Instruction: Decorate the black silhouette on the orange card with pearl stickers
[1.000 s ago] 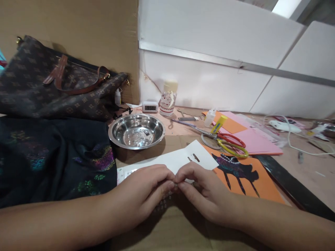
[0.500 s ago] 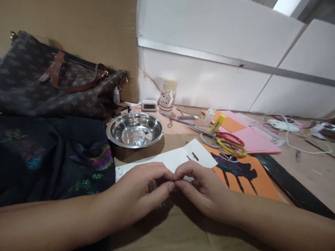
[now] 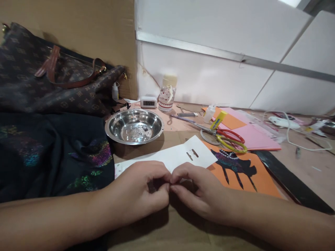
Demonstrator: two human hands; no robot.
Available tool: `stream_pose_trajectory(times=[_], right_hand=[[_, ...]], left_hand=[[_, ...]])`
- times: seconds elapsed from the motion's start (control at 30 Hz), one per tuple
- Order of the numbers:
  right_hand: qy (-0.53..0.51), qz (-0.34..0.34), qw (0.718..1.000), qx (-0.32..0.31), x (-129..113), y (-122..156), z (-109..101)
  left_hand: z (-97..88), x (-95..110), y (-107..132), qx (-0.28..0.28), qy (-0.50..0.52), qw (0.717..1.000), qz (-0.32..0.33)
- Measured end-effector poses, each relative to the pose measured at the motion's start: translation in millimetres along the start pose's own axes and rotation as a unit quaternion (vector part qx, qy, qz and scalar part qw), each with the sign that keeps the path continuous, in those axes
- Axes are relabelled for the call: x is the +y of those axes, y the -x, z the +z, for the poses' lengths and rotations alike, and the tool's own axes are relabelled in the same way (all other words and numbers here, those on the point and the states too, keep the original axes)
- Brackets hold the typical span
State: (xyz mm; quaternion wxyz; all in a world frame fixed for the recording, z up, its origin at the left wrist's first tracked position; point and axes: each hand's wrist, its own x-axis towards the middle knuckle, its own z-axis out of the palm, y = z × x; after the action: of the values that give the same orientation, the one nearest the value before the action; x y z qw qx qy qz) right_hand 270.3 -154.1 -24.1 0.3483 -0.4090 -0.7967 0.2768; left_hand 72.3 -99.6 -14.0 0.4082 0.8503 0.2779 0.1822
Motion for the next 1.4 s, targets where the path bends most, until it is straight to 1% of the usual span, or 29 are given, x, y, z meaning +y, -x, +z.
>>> stream_pose_trajectory(times=[0.2,0.47,0.63,0.73,0.83,0.97,1.2,1.4], right_hand=[[0.027,-0.001,1.0,0.0,0.3,-0.9,1.1],[0.024,0.006,1.0,-0.005,0.5,-1.2,1.4],[0.039,0.007,0.999,0.002,0.2,-0.3,1.1],[0.043,0.003,0.999,0.012,-0.2,-0.3,0.0],[0.033,-0.004,0.999,0.031,-0.3,-0.5,-0.9],[0.015,-0.017,0.999,0.045,-0.7,-1.2,-1.6],[-0.014,-0.006,0.999,0.043,-1.0,-2.3,-3.1],[-0.034,0.016,0.999,0.035,0.4,-2.2,-3.2]], left_hand=[[-0.1,0.3,-0.2,-0.002,-0.008,1.0,-0.006],[-0.4,-2.0,-0.2,-0.022,-0.005,1.0,-0.009],[-0.2,-3.3,-0.3,-0.028,0.001,1.0,-0.006],[-0.7,-3.7,0.2,-0.023,0.001,1.0,-0.02],[-1.6,-4.1,0.4,-0.02,0.01,0.999,-0.027],[-3.1,-5.0,0.7,-0.018,0.024,0.999,-0.02],[-3.8,-4.8,2.1,-0.017,0.038,0.999,-0.027],[-2.9,-4.7,1.3,-0.006,0.036,0.999,-0.016]])
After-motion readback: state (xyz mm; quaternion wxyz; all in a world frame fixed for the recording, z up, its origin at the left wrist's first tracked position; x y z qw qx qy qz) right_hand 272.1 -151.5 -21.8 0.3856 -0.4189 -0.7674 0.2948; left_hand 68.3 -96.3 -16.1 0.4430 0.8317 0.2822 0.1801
